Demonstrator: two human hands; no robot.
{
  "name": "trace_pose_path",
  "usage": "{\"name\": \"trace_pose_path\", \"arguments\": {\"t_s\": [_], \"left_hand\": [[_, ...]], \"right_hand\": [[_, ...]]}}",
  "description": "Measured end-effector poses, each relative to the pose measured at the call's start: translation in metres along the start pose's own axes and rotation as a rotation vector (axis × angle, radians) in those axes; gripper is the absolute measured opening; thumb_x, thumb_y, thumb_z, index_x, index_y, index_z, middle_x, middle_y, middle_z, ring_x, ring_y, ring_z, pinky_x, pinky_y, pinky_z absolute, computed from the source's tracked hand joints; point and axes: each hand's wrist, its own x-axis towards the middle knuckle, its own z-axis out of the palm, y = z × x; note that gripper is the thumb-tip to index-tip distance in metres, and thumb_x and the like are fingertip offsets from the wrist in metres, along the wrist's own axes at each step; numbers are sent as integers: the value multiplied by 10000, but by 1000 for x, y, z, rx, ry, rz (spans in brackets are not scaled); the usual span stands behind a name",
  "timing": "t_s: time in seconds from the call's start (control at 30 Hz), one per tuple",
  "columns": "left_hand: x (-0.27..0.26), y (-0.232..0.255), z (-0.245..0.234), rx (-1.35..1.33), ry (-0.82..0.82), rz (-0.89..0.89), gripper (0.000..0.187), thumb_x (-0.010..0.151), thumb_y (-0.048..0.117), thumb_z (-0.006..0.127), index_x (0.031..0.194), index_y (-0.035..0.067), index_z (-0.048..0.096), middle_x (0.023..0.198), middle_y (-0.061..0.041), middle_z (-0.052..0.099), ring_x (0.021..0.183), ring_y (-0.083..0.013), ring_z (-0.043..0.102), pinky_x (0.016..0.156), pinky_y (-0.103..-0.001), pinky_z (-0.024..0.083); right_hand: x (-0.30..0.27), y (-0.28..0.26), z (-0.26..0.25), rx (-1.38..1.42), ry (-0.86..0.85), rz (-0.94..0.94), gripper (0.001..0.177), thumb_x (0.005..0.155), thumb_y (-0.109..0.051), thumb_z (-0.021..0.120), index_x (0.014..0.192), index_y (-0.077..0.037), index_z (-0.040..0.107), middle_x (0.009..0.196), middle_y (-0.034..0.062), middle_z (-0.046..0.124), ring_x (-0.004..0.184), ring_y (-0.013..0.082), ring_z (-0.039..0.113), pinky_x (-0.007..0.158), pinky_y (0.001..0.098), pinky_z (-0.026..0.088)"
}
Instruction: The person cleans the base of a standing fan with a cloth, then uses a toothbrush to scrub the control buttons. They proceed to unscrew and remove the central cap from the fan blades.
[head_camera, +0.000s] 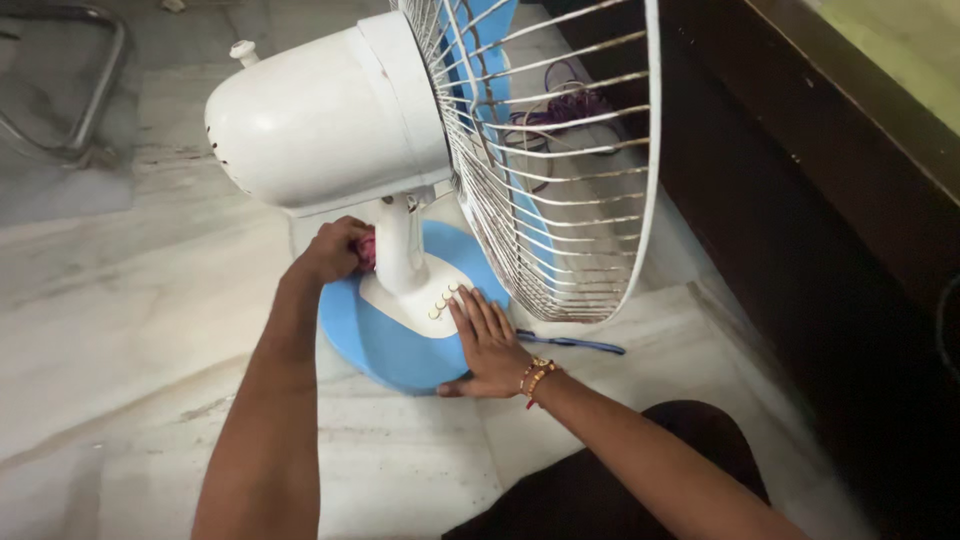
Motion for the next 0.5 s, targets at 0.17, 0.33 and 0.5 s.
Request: {"name": "trace_pose_path", "arguments": {"t_s": [0.17, 0.33, 0.5], "left_hand": [[22, 33, 10, -778, -222, 36, 254, 907, 83, 706, 1154, 87, 763, 1164, -100, 772, 1056, -214, 727, 944, -369, 594], [22, 4, 44, -504, 58, -160, 262, 836, 92, 755, 1098, 78, 746, 1073, -136, 757, 943, -254, 726, 860, -406, 600], [-22, 13, 60, 153, 546, -149, 402, 730, 57, 745, 1126, 124, 759, 1186, -191, 675, 966, -447, 595, 867, -514, 512]], "right_hand": [[0, -1, -4, 17, -29, 25, 1375, 768, -887, 569, 1615, 26, -14, 1697, 279, -63, 1571, 446, -92, 1234, 586, -8], [-1, 2, -2, 24, -3, 2, 1382, 770, -887, 586, 1619, 24, -16, 1695, 285, -65, 1569, 452, -94, 1232, 586, -11], [-1, 0, 3, 30, 21, 20, 1375, 765, -886, 589, 1625, 4, -12, 1703, 262, -59, 1571, 444, -88, 1233, 585, -7]]}}
